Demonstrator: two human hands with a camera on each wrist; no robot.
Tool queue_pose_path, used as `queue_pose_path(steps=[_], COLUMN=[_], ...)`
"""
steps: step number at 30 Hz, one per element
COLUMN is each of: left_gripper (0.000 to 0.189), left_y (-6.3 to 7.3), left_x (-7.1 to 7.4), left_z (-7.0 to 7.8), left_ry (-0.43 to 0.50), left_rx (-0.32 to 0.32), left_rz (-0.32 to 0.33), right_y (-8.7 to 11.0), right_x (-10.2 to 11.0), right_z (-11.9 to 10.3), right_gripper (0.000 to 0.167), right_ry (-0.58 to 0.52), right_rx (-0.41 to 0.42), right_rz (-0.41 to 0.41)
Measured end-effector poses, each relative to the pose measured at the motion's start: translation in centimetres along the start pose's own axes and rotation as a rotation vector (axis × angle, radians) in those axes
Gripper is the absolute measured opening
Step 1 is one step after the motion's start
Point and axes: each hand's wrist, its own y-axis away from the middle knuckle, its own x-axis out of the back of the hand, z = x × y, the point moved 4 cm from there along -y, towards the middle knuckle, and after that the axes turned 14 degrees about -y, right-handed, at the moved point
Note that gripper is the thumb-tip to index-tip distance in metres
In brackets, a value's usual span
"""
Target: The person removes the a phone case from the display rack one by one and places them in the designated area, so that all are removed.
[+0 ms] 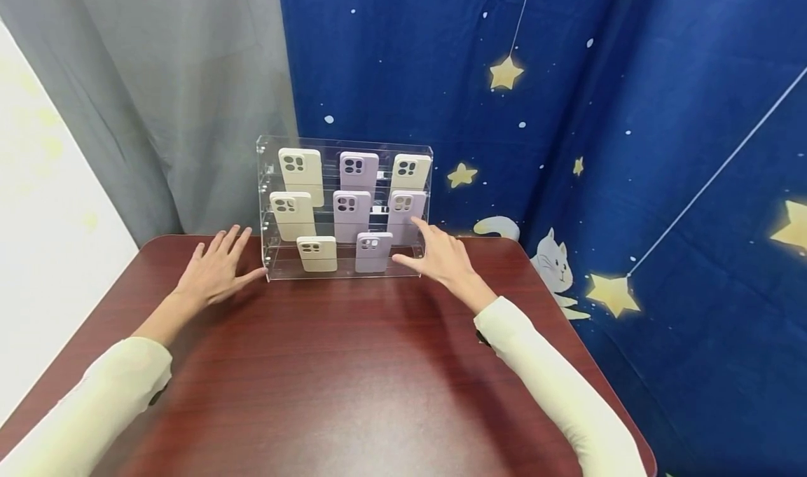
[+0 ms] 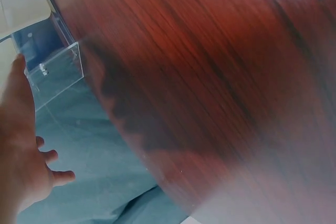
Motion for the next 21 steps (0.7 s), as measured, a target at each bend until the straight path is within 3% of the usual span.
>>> queue_pose_path(steps=[10,21], left_gripper=[0.103,0.098], left_y=[-0.5,-0.7], left_x=[-0.4,-1.0], left_z=[0.7,1.2], left_ry=[0.023,0.084], left_rx=[0.005,0.017], left_rz=[-0.028,-0.032], right_y=[-0.2,-0.4], right_x=[-0.9,-2.3], right_z=[-1.7,-3.0], right_gripper=[0.086,0.082], right_ry=[-0.051,-0.093], right_rx=[0.056,0.096], right_rz=[0.006,0.003])
